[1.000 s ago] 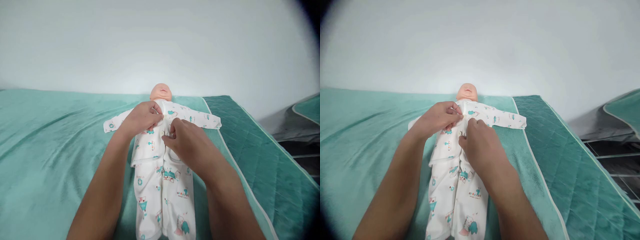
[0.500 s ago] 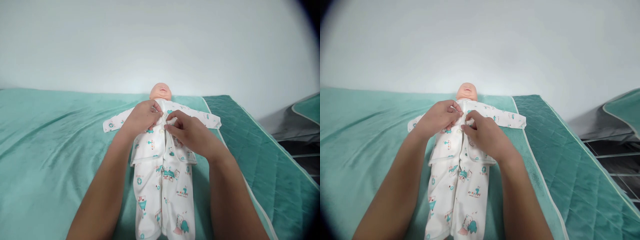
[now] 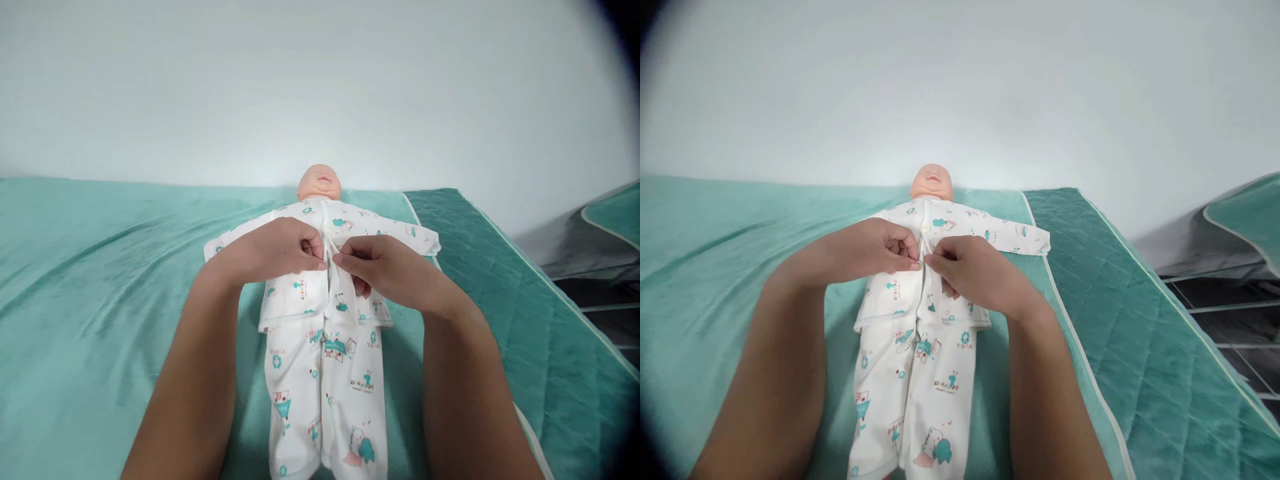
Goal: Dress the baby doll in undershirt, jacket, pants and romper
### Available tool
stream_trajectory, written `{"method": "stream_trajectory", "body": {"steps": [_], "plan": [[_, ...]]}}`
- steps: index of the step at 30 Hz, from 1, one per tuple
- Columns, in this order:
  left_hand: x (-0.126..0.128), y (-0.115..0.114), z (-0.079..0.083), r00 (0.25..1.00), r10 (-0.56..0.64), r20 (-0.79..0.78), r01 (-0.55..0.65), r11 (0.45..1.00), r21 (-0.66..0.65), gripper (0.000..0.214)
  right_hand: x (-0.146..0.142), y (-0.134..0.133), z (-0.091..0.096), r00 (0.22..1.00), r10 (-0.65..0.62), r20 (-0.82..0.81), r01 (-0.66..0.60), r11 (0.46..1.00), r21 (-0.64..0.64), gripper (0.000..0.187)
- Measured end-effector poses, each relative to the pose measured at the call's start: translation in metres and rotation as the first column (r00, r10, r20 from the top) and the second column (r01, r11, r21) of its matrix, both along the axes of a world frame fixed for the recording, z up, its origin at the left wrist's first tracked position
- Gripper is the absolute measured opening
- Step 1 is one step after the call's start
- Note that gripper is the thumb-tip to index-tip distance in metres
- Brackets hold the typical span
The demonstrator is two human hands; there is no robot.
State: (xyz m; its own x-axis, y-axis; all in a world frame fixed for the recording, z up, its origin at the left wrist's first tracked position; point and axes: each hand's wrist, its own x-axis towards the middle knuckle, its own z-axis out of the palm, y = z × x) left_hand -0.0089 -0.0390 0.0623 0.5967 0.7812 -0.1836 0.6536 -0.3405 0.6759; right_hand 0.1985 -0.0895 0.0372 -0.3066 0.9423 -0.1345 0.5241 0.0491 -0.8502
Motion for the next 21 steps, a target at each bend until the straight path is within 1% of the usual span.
{"method": "stream_trajectory", "body": {"steps": [2, 5, 8, 11, 16, 18, 21], "plan": [[-0.001, 0.0, 0.0, 0.999, -0.017, 0.043, 0.019, 0.999, -0.038, 0.012, -0.001, 0.001, -0.002, 0.992, 0.007, -0.127, -0.008, 1.0, -0.004, 0.035], [-0.006, 0.005, -0.001, 0.974, -0.036, 0.226, 0.076, 0.982, -0.174, 0.011, -0.009, 0.002, -0.008, 0.947, 0.0, -0.32, 0.005, 1.0, 0.016, 0.034], [-0.012, 0.011, -0.009, 0.927, -0.004, 0.376, 0.113, 0.956, -0.27, 0.015, -0.016, 0.005, -0.014, 0.908, 0.021, -0.418, -0.022, 1.0, 0.002, 0.036], [-0.014, 0.011, -0.021, 0.885, 0.048, 0.463, 0.106, 0.948, -0.301, 0.019, -0.017, 0.009, -0.018, 0.881, 0.042, -0.47, -0.056, 0.998, -0.016, 0.038], [-0.011, -0.003, -0.043, 0.791, 0.172, 0.587, 0.014, 0.955, -0.298, 0.021, -0.015, 0.01, -0.023, 0.866, 0.059, -0.497, -0.085, 0.996, -0.029, 0.041], [-0.012, -0.007, -0.047, 0.768, 0.187, 0.612, 0.015, 0.951, -0.309, 0.019, -0.016, 0.007, -0.025, 0.868, 0.051, -0.493, -0.07, 0.997, -0.02, 0.042], [-0.013, -0.009, -0.048, 0.755, 0.189, 0.627, 0.044, 0.941, -0.336, 0.015, -0.019, 0.003, -0.029, 0.88, 0.016, -0.475, -0.014, 1.0, 0.007, 0.044]]}}
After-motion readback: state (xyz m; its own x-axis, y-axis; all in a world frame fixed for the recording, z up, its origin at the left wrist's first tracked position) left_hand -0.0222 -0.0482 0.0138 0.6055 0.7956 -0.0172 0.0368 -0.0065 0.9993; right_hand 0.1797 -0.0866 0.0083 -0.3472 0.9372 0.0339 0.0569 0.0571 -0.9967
